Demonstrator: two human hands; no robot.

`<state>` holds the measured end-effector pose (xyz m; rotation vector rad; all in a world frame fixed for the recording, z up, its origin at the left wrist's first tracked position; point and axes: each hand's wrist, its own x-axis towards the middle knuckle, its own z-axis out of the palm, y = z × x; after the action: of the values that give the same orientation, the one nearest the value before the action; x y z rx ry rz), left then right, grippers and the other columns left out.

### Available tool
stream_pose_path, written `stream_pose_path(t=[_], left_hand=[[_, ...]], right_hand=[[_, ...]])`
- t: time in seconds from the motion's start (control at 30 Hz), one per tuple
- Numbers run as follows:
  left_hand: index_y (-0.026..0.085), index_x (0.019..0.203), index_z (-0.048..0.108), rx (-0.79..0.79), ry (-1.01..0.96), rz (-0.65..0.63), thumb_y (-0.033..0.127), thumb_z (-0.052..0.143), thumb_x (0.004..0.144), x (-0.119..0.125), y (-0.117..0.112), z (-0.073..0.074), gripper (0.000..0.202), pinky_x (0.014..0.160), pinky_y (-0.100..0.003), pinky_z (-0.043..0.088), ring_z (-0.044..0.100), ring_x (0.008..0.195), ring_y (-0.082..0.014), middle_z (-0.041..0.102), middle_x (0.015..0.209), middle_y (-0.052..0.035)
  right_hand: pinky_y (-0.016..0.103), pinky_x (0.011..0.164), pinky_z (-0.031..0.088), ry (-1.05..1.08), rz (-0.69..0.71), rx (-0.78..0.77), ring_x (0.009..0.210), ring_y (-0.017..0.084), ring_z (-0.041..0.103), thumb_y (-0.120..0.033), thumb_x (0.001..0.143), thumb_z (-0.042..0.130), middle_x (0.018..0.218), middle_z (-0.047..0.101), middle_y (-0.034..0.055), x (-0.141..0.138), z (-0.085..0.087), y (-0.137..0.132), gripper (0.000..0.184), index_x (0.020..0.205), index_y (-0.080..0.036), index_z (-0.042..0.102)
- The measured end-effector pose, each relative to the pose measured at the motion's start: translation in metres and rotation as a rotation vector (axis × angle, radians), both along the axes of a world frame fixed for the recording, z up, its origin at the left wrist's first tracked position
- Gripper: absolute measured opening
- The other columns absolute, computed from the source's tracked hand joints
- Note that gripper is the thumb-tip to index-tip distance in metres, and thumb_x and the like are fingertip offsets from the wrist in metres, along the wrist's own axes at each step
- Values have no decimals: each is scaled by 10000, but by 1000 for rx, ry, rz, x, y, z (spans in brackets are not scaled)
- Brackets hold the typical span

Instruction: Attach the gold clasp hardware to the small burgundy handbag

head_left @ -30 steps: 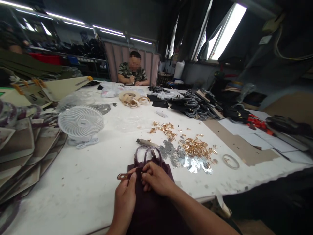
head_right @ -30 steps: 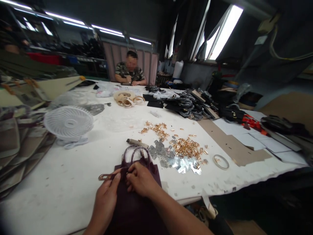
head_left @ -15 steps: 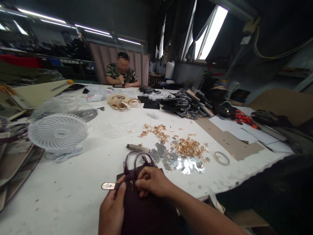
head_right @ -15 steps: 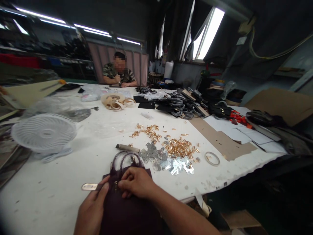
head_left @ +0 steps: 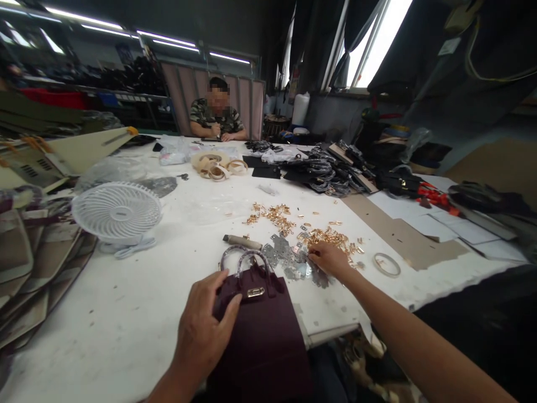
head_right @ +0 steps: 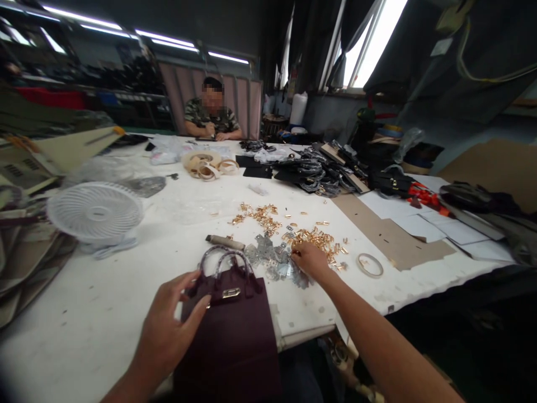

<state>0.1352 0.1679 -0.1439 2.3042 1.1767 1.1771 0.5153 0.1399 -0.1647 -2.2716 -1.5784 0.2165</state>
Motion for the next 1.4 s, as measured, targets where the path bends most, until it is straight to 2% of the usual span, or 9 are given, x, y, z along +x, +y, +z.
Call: stream_pose_path(t=[0.17, 0.33, 0.47, 0.67, 0.9, 1.03, 1.17, 1.27, 1.4], left_hand=[[222, 1268, 608, 77, 333, -459, 236, 529, 986, 50, 18, 23, 294, 1122, -416, 422, 540, 1252, -239, 646, 1318, -69], [191, 1157, 659, 68, 686, -644, 241, 620, 924, 92, 46, 8, 241, 1036, -431, 445, 572, 1188, -278, 698, 1209, -89], [208, 1057, 678, 62, 739, -659, 262, 644, 909, 104, 52, 1, 161, 949, -439, 438, 575, 1135, -295, 703, 1123, -94], [202, 895, 692, -17, 778, -666, 309, 677, 883, 114, 60, 12, 109, 925, -441, 425, 591, 1080, -295, 725, 1018, -85], [238, 785, 728, -160, 774, -737, 246, 735, 785, 130, 62, 29, 10, 1051, -503, 345, 641, 1019, -294, 747, 845, -47], [226, 952, 773, -313, 756, -728, 252, 749, 738, 146, 55, 38, 216, 908, -436, 459, 685, 915, -306, 772, 901, -84], [235, 1136, 734, -491, 625, -730, 569, 529, 925, 142, 57, 43, 445, 743, -299, 509, 712, 885, -229, 788, 991, -54], [232, 1227, 663, -527, 514, -678, 545, 325, 1015, 121, 57, 35, 508, 743, -261, 519, 710, 893, -176, 775, 1077, -23], [161, 1093, 673, -420, 497, -503, 418, 603, 880, 88, 45, 14, 341, 916, -363, 491, 648, 1033, -262, 724, 1102, -100]], right_hand=[[277, 742, 452, 39, 61, 157, 803, 174, 616, -296, 910, 577, 889, 681, 26, -39, 13, -16, 167, 826, -232, 706], [268, 732, 460, 98, 246, 160, 787, 166, 625, -225, 887, 623, 864, 645, 8, -100, -14, -72, 91, 830, -250, 690], [285, 810, 470, 205, 260, 190, 902, 189, 636, -227, 892, 684, 924, 639, 17, -104, -36, -88, 96, 981, -256, 705], [268, 738, 468, 126, 352, 178, 817, 176, 639, -230, 983, 549, 880, 639, 28, -93, -21, -76, 164, 959, -244, 710], [246, 751, 500, 466, 291, 377, 805, 165, 684, -189, 935, 573, 905, 728, 6, -159, -25, -82, 174, 1006, -260, 715], [292, 819, 521, 539, 269, 402, 899, 203, 689, -193, 944, 545, 974, 726, 34, -181, -31, -69, 181, 1017, -261, 696], [348, 924, 533, 588, 207, 480, 1033, 233, 668, -250, 945, 559, 1103, 699, 72, -175, -29, -60, 138, 977, -251, 692], [320, 716, 594, 783, 2, 412, 875, 226, 705, -373, 947, 572, 980, 717, 70, -159, -29, -60, 185, 980, -230, 684], [248, 454, 503, 976, -175, 265, 527, 173, 635, -529, 884, 652, 650, 673, 7, -141, -30, -65, 356, 997, -194, 696]])
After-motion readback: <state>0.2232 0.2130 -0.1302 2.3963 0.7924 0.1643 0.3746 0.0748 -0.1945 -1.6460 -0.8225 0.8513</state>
